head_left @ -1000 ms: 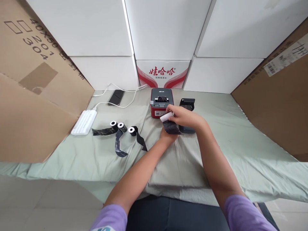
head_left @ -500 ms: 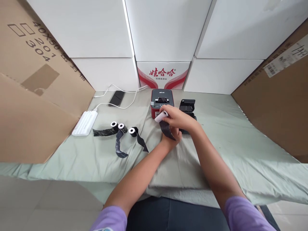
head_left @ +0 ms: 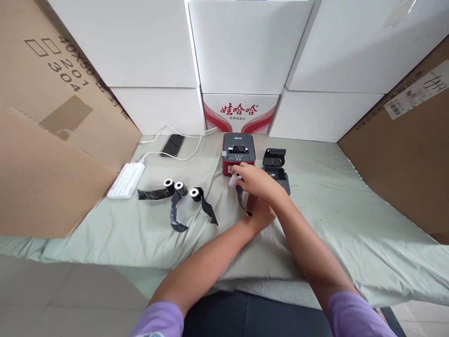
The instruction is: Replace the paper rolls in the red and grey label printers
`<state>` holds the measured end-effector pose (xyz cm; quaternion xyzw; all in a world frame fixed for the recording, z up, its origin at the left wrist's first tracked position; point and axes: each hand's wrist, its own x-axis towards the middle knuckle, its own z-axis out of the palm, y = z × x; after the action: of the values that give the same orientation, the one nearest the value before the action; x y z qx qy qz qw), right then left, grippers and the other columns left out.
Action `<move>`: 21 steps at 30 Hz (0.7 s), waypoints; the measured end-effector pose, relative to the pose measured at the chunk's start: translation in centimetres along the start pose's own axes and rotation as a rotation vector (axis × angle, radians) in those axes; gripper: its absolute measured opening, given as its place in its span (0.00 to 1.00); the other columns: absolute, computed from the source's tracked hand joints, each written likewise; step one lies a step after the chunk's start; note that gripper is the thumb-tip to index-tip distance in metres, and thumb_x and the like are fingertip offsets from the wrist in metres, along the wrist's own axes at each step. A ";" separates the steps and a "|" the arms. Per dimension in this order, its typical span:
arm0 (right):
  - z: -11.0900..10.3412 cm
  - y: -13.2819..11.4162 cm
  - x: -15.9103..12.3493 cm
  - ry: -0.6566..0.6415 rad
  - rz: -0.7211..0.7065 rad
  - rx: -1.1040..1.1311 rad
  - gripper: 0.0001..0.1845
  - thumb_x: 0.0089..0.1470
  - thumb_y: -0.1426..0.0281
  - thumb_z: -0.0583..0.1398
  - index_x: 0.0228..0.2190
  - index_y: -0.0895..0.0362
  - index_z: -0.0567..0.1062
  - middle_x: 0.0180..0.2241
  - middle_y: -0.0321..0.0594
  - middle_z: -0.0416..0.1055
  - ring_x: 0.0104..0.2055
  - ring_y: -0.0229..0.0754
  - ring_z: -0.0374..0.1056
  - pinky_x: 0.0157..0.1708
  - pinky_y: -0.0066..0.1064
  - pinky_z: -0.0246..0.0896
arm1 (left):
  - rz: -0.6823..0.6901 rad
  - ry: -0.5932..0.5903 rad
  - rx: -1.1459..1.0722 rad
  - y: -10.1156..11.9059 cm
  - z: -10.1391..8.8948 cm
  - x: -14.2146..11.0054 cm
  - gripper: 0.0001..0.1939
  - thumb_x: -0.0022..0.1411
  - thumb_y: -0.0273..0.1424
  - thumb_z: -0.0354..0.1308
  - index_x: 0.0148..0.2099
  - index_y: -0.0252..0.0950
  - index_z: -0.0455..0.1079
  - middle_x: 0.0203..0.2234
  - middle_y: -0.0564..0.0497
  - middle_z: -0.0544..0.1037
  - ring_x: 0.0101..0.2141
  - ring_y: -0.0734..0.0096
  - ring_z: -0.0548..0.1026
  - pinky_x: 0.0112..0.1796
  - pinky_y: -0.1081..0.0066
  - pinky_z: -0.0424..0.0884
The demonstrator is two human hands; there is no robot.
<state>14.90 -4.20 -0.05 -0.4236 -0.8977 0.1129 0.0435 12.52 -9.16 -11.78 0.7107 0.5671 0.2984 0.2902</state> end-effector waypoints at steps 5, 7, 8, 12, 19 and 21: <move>1.2 -0.6 0.3 -0.024 0.012 -0.113 0.13 0.60 0.74 0.54 0.46 0.55 0.72 0.46 0.49 0.72 0.37 0.47 0.72 0.30 0.33 0.51 | 0.216 -0.054 0.108 1.7 -1.4 -1.7 0.32 0.73 0.34 0.47 0.75 0.37 0.47 0.73 0.42 0.56 0.74 0.53 0.46 0.73 0.56 0.40; 1.6 -0.8 0.4 -0.033 0.016 -0.143 0.14 0.60 0.75 0.54 0.46 0.56 0.72 0.46 0.49 0.73 0.37 0.48 0.73 0.31 0.34 0.52 | 0.247 -0.078 0.122 1.7 -1.5 -1.9 0.33 0.73 0.34 0.45 0.76 0.39 0.43 0.75 0.45 0.50 0.74 0.57 0.46 0.73 0.55 0.44; 1.8 -0.9 0.5 -0.039 0.017 -0.153 0.14 0.60 0.75 0.53 0.46 0.56 0.72 0.46 0.49 0.73 0.37 0.48 0.73 0.31 0.34 0.53 | 0.250 -0.079 0.129 1.6 -1.5 -1.8 0.33 0.73 0.34 0.44 0.76 0.39 0.43 0.75 0.44 0.48 0.74 0.57 0.46 0.73 0.54 0.45; 2.0 -1.1 0.6 -0.066 0.023 -0.169 0.16 0.60 0.75 0.52 0.48 0.55 0.72 0.47 0.48 0.72 0.38 0.49 0.74 0.33 0.34 0.56 | 0.255 -0.059 0.138 1.0 -1.3 -1.5 0.33 0.73 0.34 0.45 0.75 0.33 0.45 0.75 0.41 0.48 0.74 0.55 0.46 0.73 0.52 0.46; 2.2 -1.7 0.7 -0.107 0.051 -0.156 0.17 0.61 0.75 0.52 0.49 0.55 0.73 0.48 0.50 0.72 0.40 0.49 0.74 0.35 0.35 0.58 | 0.253 -0.056 0.133 0.7 -1.2 -1.4 0.32 0.74 0.33 0.42 0.75 0.28 0.44 0.75 0.39 0.47 0.74 0.58 0.43 0.73 0.56 0.41; 2.3 -1.6 0.7 -0.119 0.061 -0.135 0.17 0.62 0.75 0.51 0.48 0.55 0.74 0.46 0.49 0.73 0.40 0.49 0.74 0.36 0.35 0.59 | 0.260 -0.059 0.144 0.6 -1.1 -1.3 0.32 0.73 0.32 0.43 0.75 0.28 0.44 0.75 0.38 0.48 0.74 0.57 0.44 0.73 0.55 0.42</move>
<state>12.81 -5.04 -1.89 -0.4453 -0.8910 0.0786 -0.0420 11.86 -10.50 -10.77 0.8056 0.4815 0.2710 0.2139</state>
